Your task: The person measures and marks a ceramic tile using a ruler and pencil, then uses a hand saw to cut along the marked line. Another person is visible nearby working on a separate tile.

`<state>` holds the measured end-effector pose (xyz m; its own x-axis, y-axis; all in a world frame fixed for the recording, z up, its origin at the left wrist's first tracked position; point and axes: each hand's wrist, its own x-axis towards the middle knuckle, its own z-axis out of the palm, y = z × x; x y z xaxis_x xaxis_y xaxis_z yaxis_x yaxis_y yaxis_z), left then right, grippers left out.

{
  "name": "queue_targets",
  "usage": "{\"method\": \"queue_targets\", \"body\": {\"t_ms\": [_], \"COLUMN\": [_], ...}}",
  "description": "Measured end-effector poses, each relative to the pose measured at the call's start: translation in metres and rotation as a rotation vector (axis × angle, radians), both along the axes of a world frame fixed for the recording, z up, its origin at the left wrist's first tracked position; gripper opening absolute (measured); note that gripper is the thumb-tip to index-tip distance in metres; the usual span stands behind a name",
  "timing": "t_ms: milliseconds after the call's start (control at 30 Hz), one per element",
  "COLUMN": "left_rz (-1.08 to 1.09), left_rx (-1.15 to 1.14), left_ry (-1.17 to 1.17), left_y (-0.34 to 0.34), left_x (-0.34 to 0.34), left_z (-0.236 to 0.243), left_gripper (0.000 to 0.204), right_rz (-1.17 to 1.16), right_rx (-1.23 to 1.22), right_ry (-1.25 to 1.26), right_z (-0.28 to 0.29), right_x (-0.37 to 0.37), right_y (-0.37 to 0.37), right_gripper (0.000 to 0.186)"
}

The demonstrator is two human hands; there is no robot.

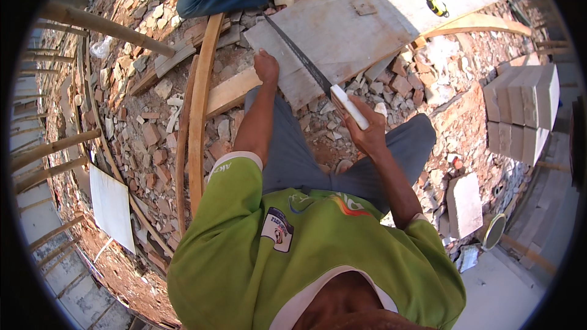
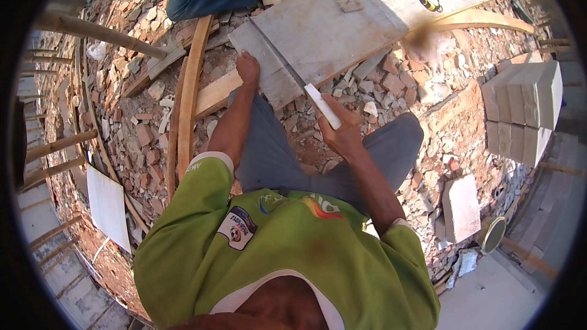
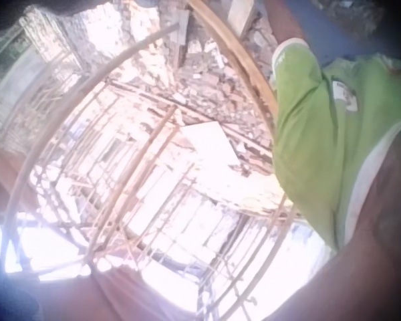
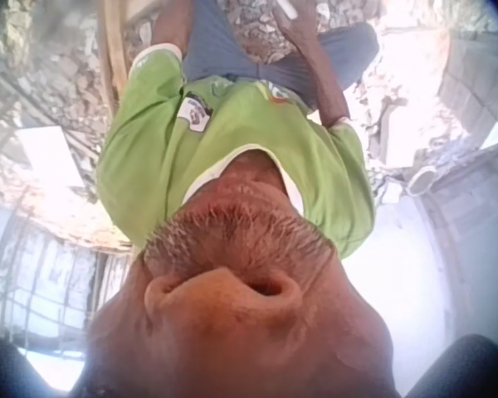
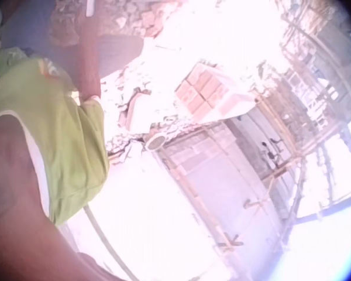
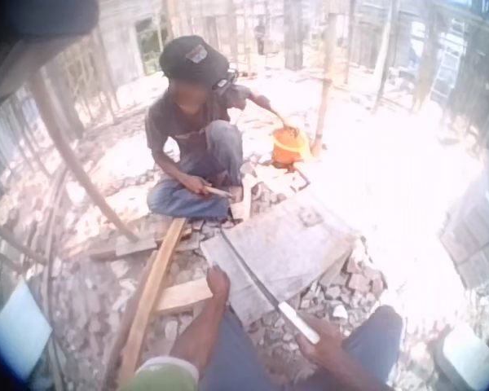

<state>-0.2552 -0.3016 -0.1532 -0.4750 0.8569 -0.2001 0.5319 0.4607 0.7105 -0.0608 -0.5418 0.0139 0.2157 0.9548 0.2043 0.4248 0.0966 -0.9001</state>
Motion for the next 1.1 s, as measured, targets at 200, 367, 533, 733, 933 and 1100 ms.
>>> {"method": "queue_targets", "body": {"t_ms": [200, 367, 533, 733, 933, 1100], "left_rz": [-0.029, -0.008, 0.006, -0.026, 0.004, -0.045], "left_rx": [-0.004, -0.041, -0.022, 0.037, 0.011, 0.018], "left_ry": [-0.037, -0.041, 0.011, 0.029, 0.01, 0.017], "left_y": [0.004, 0.004, -0.001, 0.009, 0.004, 0.009], "left_x": [0.01, 0.003, 0.007, 0.0, 0.008, 0.002], "left_z": [0.006, 0.01, -0.006, -0.011, 0.0, -0.006], "left_gripper": [0.053, 0.053, 0.054, 0.053, 0.054, 0.054], "right_rz": [-0.041, -0.008, -0.02, -0.038, -0.049, -0.005], "right_rx": [-0.002, -0.08, -0.044, -0.001, -0.088, -0.08], "right_ry": [0.023, 0.033, -0.004, 0.047, 0.007, 0.018], "right_z": [-0.013, -0.01, 0.0, -0.01, -0.005, -0.022], "right_x": [-0.016, 0.01, -0.001, 0.004, -0.004, -0.017], "right_y": [0.069, 0.001, 0.033, 0.021, 0.033, 0.059], "right_gripper": [0.038, 0.04, 0.04, 0.038, 0.041, 0.041]}}
